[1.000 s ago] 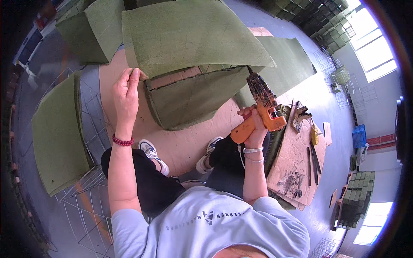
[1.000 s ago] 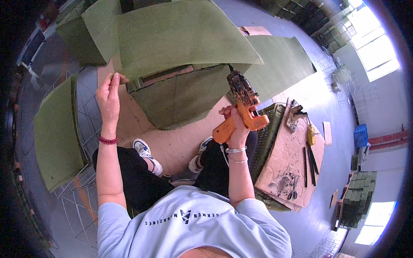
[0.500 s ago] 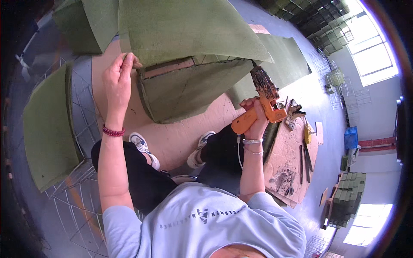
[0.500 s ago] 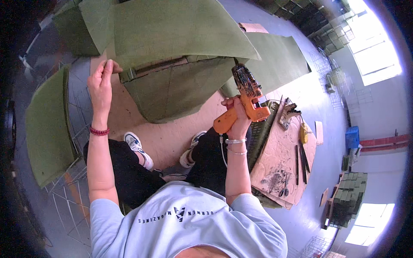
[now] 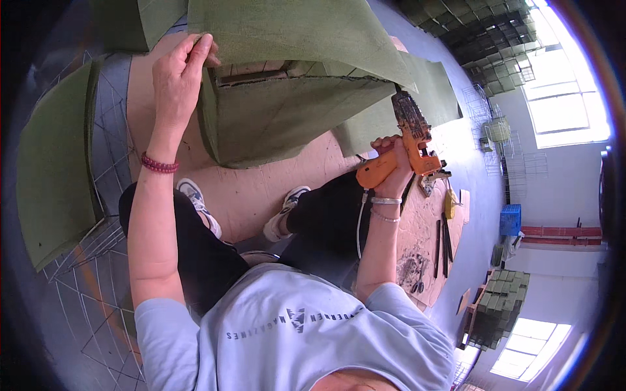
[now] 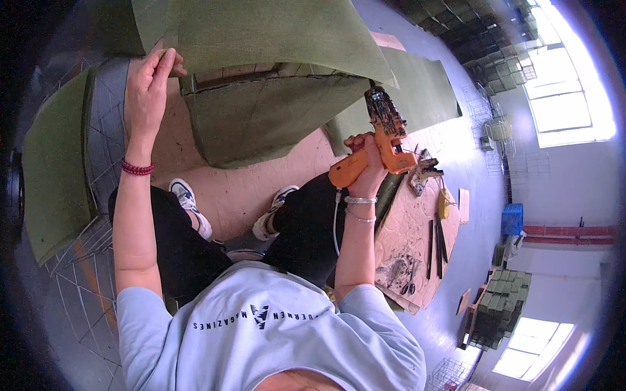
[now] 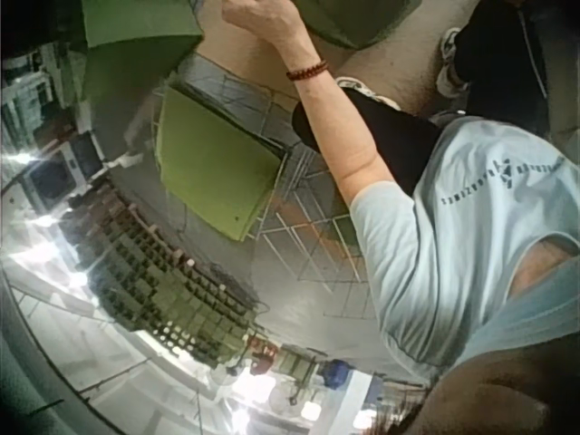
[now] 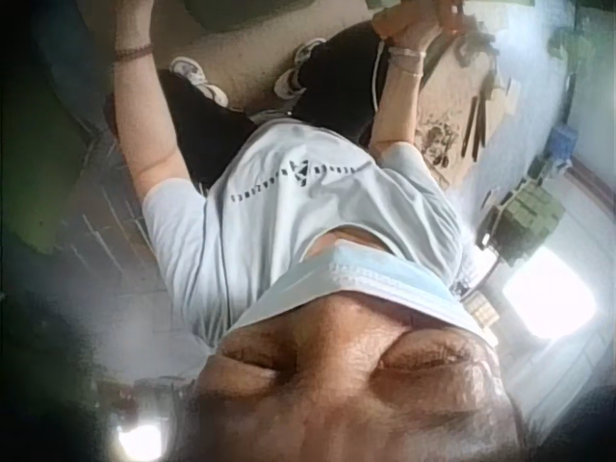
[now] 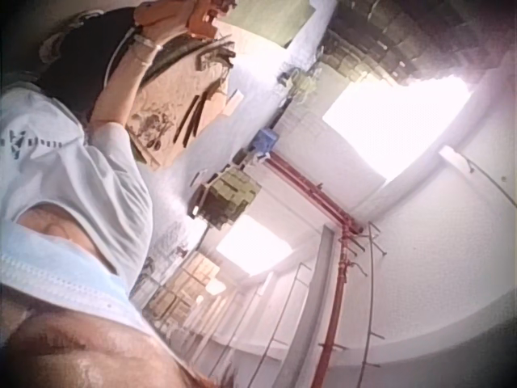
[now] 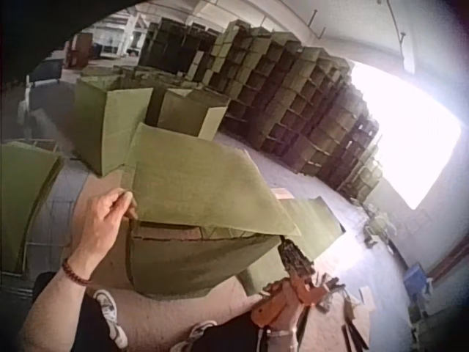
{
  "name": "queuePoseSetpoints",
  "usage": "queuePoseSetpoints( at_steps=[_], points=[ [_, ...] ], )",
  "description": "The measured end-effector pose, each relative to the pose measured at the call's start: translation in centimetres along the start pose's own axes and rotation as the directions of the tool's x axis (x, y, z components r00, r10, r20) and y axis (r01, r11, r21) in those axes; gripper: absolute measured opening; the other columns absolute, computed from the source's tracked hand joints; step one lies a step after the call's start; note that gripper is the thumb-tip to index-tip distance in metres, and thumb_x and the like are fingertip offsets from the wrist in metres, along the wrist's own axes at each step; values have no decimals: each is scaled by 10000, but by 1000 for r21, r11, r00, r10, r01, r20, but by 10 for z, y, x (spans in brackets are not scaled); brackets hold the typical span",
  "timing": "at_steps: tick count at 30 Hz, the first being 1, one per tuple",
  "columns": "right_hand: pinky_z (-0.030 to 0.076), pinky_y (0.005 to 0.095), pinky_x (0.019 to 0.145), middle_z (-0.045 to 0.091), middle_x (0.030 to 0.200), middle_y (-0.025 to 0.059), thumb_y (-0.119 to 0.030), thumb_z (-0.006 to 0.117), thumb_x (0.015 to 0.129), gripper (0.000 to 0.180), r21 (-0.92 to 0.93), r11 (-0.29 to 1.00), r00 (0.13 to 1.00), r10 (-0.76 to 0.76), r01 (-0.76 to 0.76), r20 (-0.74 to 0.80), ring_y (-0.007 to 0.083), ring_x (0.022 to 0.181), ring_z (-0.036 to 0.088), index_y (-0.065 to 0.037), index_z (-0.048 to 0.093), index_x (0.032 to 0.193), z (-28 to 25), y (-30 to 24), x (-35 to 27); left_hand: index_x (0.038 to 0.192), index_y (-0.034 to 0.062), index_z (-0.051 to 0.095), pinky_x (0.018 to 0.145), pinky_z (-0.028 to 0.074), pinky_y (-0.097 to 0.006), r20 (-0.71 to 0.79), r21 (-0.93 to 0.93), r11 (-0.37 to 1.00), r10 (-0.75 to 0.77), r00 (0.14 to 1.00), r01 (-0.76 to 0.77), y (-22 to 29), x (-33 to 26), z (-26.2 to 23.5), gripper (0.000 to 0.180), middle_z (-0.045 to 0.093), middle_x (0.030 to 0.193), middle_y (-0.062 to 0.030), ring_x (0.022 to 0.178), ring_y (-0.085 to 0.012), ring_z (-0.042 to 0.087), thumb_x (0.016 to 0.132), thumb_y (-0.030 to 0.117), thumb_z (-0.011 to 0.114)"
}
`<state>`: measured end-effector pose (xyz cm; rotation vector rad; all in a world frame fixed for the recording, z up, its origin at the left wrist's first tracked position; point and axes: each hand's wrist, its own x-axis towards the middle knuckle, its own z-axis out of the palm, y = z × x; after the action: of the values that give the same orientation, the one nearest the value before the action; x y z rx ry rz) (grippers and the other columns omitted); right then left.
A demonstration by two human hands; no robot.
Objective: Applying hot glue to the edges of a green foam-covered block to assemble or finish the product.
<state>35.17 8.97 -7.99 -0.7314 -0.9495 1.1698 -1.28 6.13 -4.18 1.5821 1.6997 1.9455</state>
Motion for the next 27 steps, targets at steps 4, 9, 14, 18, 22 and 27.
queuePoseSetpoints(
  at_steps=[4, 9, 14, 18, 22, 27],
  points=[
    [505, 393, 712, 547, 761, 93, -60, 531, 876, 126, -24, 1000, 1000, 3, -3, -12, 225, 710, 564, 14, 512, 976, -12, -3, 7, 864, -1, 647, 575, 435, -257, 17, 48, 998, -36, 999, 35, -3, -1, 0, 317, 647, 657, -72, 594, -112, 602, 930, 288, 537],
    [506, 389, 713, 552, 751, 95, -67, 528, 878, 103, -70, 997, 1000, 21, -21, -7, 226, 706, 571, 10, 523, 945, -32, -7, 20, 918, 18, 669, 596, 453, -252, 12, 23, 999, 44, 999, -44, -13, 1, 2, 243, 667, 718, -72, 644, -135, 630, 913, 238, 567],
    [489, 381, 782, 543, 764, 84, -127, 530, 891, 115, -149, 988, 999, 44, -44, -1, 232, 757, 564, -20, 536, 849, -35, -13, 28, 919, -10, 658, 715, 468, -222, 59, 54, 998, -24, 998, 21, -13, 2, -4, 313, 678, 770, -43, 771, -97, 637, 940, 272, 524],
    [488, 389, 784, 554, 767, 89, -135, 536, 888, 120, -141, 986, 996, 89, -84, 30, 231, 757, 563, -28, 536, 832, -41, -21, 41, 777, -2, 595, 516, 403, -265, -8, -22, 998, -67, 998, 67, 9, 1, 0, 292, 561, 626, -48, 561, -106, 545, 935, 231, 517],
    [486, 405, 794, 565, 756, 92, -163, 552, 881, 145, -156, 983, 995, 98, -93, 21, 234, 750, 566, -29, 533, 830, -45, -30, 51, 765, -13, 595, 510, 393, -262, -24, -11, 999, -38, 999, 38, 11, 0, 1, 318, 553, 604, -41, 551, -110, 543, 942, 233, 500],
    [492, 408, 755, 559, 741, 90, -177, 514, 917, 167, -152, 976, 985, 167, -157, 54, 244, 726, 575, -36, 536, 829, -42, -37, 51, 767, -13, 604, 512, 392, -269, -19, -4, 999, -52, 998, 52, 0, 3, 2, 322, 574, 615, -52, 551, -123, 549, 941, 238, 499]
  ],
)
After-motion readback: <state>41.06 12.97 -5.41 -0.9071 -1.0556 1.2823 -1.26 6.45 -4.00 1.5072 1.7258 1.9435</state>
